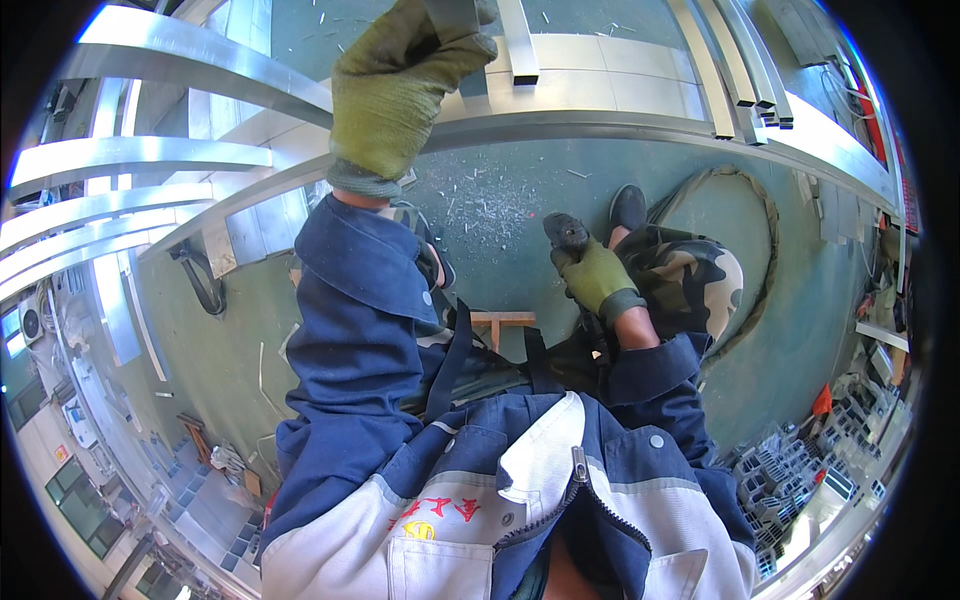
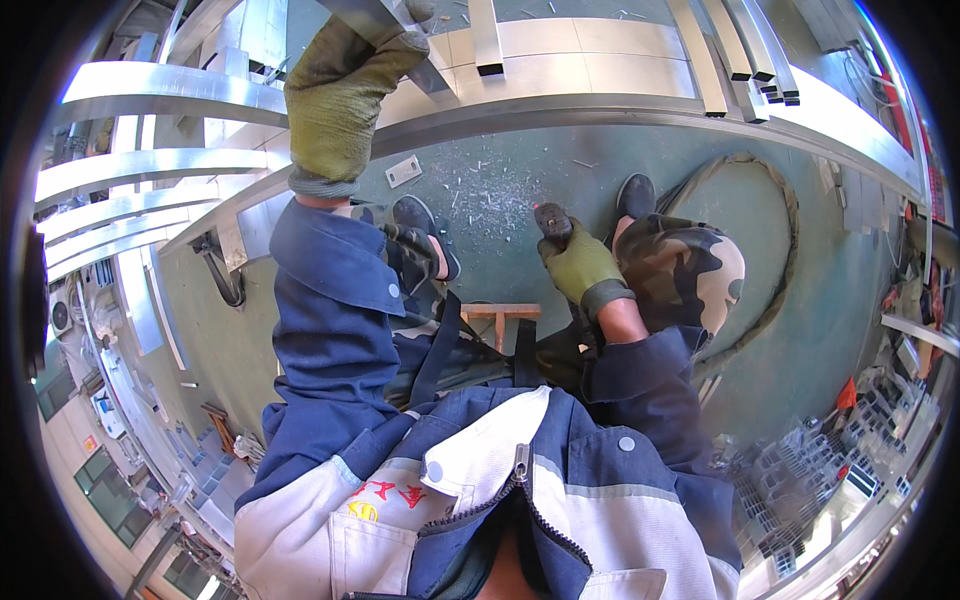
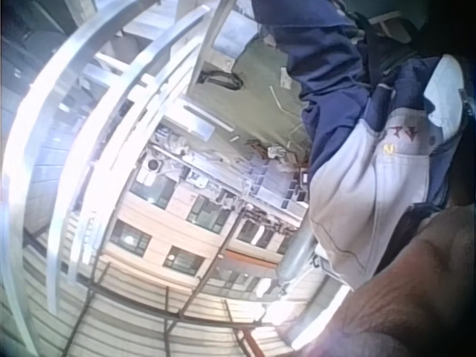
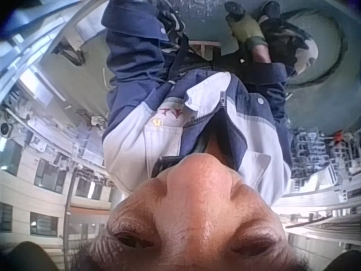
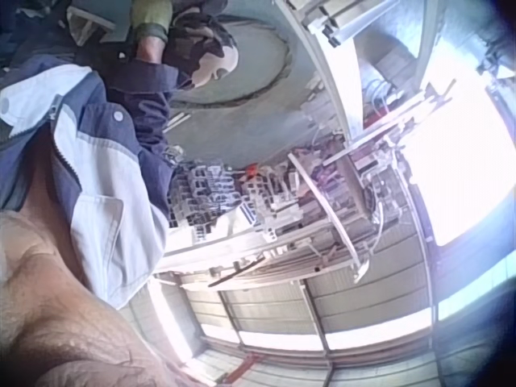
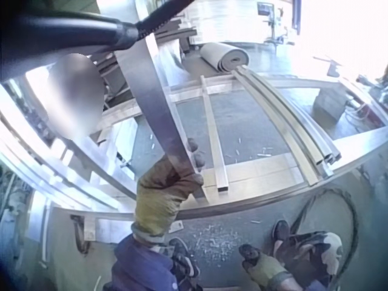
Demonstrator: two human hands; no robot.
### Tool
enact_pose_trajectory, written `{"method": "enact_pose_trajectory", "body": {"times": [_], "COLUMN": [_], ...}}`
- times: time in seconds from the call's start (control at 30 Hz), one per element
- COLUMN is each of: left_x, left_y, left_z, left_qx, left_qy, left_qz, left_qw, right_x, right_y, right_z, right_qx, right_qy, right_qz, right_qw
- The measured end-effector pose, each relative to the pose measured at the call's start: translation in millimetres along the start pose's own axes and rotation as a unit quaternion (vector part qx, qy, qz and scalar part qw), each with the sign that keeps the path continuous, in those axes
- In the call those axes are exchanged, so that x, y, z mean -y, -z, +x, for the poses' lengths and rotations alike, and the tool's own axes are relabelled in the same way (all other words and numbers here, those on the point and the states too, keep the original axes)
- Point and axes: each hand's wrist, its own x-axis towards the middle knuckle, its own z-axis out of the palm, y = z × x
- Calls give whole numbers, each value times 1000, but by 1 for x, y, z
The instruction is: The person assembles a metal frame by positioning aluminum profiles and using a pneumatic rivet gun to fasten them together. They repeatedly align the pieces and drive rivets at multiple points to secure the structure.
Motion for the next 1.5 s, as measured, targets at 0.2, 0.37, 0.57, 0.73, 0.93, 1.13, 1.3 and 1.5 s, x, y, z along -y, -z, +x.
{"method": "enact_pose_trajectory", "body": {"times": [0.2, 0.37, 0.57, 0.73, 0.93, 1.13, 1.3, 1.5], "left_x": [4, 0, 6, 4, 2, 4, 12, 11], "left_y": [5, -1, 13, 17, 16, 4, 17, 17], "left_z": [0, -3, -6, -5, -4, -3, -2, -1], "left_qx": [13, -14, 10, 21, 40, -10, 53, 39], "left_qy": [-9, 4, -51, -51, -56, -19, -51, -51], "left_qz": [-17, 3, 113, 119, 115, 24, 61, 74], "left_qw": [1000, 1000, 992, 991, 991, 999, 995, 995], "right_x": [2, 0, 15, 19, 10, 35, 30, 54], "right_y": [-1, -3, 8, 11, 9, 28, 54, 103], "right_z": [0, -1, -11, -14, -12, -37, -67, -138], "right_qx": [-12, -52, -13, -11, -16, 40, 16, -62], "right_qy": [10, 28, -4, 1, 22, -14, 67, 102], "right_qz": [-24, -34, -17, -14, 3, 121, 164, 364], "right_qw": [1000, 998, 1000, 1000, 1000, 992, 984, 924]}}
